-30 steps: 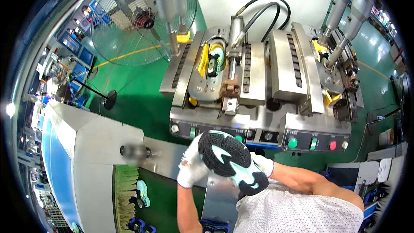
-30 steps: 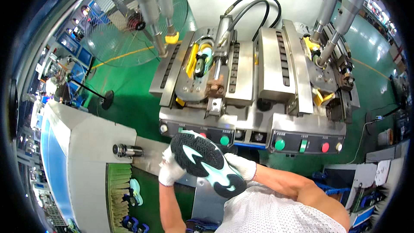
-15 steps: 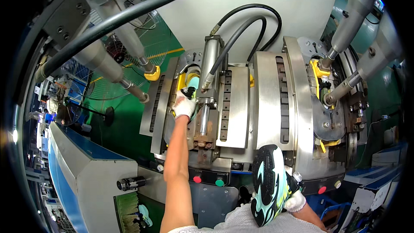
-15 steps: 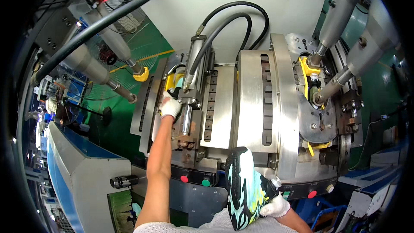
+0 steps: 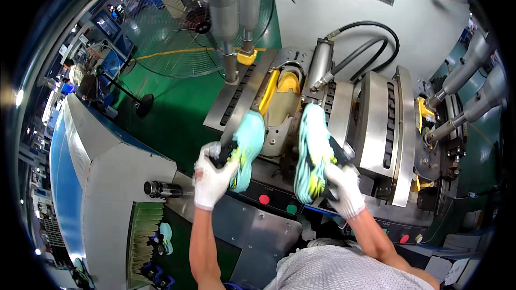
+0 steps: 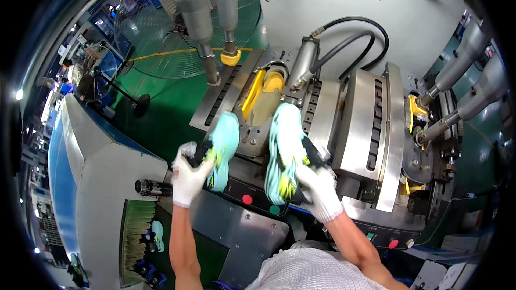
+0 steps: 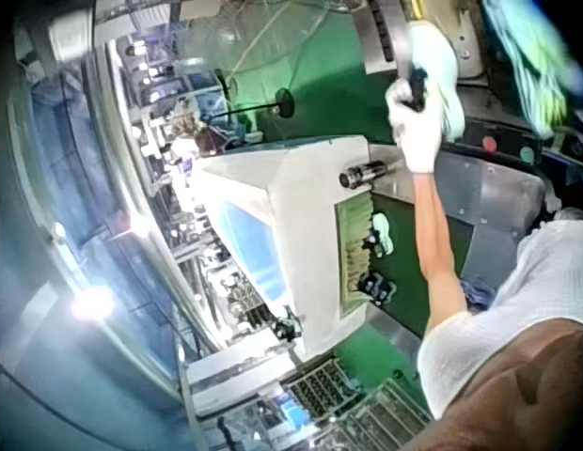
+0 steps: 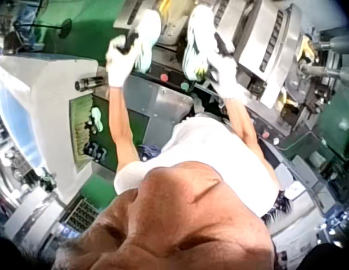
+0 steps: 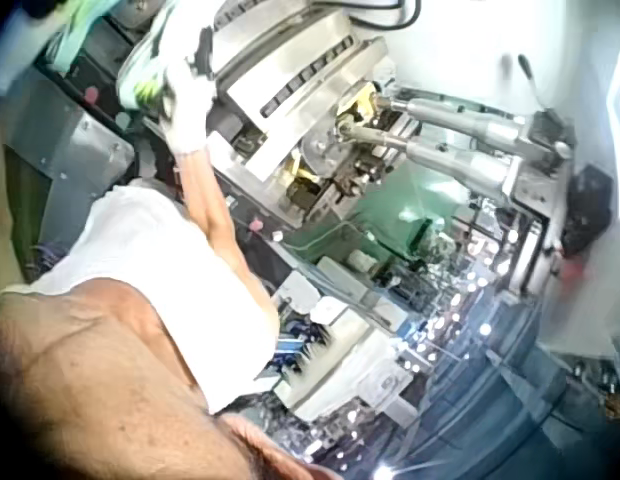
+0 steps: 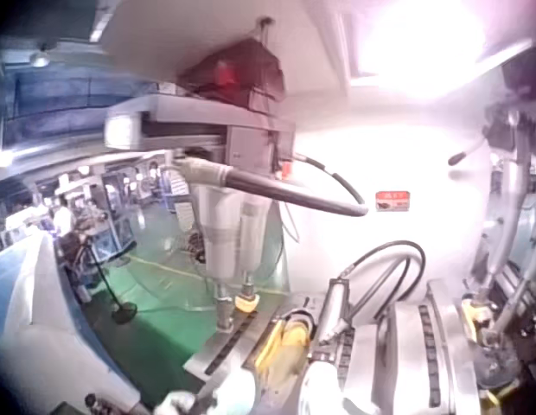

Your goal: The person operates a shoe assembly machine in a factory setting. They pick up blue and black sneakers from a conveyor belt, place them into a mechanical press to attach the soles, and then move the finished shoes to a collection area. The process is repeated continuously for multiple pairs of shoes.

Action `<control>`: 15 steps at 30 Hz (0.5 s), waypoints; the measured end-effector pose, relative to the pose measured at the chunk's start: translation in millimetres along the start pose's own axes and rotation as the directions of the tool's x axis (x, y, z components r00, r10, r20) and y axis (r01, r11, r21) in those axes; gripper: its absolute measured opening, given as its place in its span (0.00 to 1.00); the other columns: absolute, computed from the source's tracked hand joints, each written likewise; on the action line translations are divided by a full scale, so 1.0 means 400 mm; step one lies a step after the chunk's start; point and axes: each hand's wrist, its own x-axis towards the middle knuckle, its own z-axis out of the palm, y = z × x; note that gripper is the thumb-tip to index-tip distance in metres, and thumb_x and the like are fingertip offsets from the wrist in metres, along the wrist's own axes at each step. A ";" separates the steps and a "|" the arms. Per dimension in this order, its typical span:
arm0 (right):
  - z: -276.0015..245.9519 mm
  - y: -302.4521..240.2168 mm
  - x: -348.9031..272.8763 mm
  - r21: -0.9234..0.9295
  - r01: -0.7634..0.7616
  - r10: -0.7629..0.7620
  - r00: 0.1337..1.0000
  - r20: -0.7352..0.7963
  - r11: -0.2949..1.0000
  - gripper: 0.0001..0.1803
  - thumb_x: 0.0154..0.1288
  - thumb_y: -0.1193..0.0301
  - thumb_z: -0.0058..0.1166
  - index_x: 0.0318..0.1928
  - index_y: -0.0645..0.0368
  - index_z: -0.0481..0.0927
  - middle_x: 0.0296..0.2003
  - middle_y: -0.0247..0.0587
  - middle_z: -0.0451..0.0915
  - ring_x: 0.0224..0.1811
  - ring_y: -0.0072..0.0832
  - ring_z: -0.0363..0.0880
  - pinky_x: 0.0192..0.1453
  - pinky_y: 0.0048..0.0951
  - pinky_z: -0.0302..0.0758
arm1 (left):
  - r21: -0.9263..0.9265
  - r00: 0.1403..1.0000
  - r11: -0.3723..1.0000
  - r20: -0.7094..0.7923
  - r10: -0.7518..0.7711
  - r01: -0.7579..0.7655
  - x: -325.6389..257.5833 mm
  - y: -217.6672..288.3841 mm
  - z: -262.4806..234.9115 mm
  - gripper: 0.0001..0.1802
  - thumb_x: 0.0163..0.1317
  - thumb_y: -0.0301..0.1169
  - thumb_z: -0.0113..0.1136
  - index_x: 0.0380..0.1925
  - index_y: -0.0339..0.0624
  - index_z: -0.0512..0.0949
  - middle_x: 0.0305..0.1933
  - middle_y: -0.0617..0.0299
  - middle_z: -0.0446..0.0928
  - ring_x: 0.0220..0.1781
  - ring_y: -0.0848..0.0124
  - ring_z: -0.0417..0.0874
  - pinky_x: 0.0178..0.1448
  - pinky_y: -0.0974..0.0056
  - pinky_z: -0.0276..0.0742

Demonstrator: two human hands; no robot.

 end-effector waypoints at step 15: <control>0.434 -0.092 0.865 -0.939 0.056 -0.088 0.996 0.027 0.340 0.15 0.63 0.72 0.60 0.51 0.60 0.82 0.44 0.52 0.84 0.45 0.46 0.84 0.47 0.50 0.82 | 0.365 0.808 0.734 -0.099 -0.581 0.573 -0.598 -0.572 -0.005 0.29 0.55 0.45 0.75 0.53 0.44 0.77 0.45 0.47 0.86 0.49 0.48 0.87 0.51 0.47 0.79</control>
